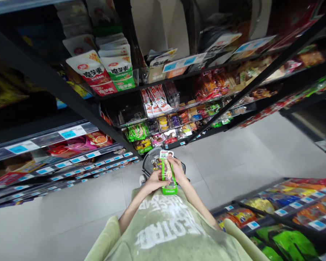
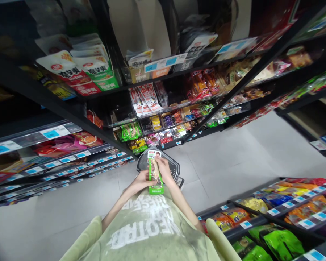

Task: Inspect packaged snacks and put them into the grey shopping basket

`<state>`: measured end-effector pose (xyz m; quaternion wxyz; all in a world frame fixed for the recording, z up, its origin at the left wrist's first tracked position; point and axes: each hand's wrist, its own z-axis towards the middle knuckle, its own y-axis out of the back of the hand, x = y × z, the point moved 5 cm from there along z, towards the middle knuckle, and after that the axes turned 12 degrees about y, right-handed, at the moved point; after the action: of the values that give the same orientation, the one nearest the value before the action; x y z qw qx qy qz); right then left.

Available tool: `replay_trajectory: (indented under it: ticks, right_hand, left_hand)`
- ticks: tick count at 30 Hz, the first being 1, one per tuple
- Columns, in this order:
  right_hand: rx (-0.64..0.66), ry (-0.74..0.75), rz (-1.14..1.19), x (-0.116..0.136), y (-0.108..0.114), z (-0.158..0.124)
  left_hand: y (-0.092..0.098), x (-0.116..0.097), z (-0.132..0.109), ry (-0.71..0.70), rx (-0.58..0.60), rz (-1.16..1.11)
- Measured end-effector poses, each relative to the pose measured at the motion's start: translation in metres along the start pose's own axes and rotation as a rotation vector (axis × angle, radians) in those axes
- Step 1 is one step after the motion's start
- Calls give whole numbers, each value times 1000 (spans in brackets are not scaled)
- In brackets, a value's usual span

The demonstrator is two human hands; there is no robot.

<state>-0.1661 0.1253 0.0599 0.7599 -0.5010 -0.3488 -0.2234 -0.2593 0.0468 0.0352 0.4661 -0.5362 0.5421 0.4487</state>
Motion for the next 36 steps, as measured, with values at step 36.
replay_trajectory:
  ticks: [36]
  right_hand:
    - [10, 68, 23, 1, 6, 4]
  left_hand:
    - [5, -5, 2, -89, -105, 89]
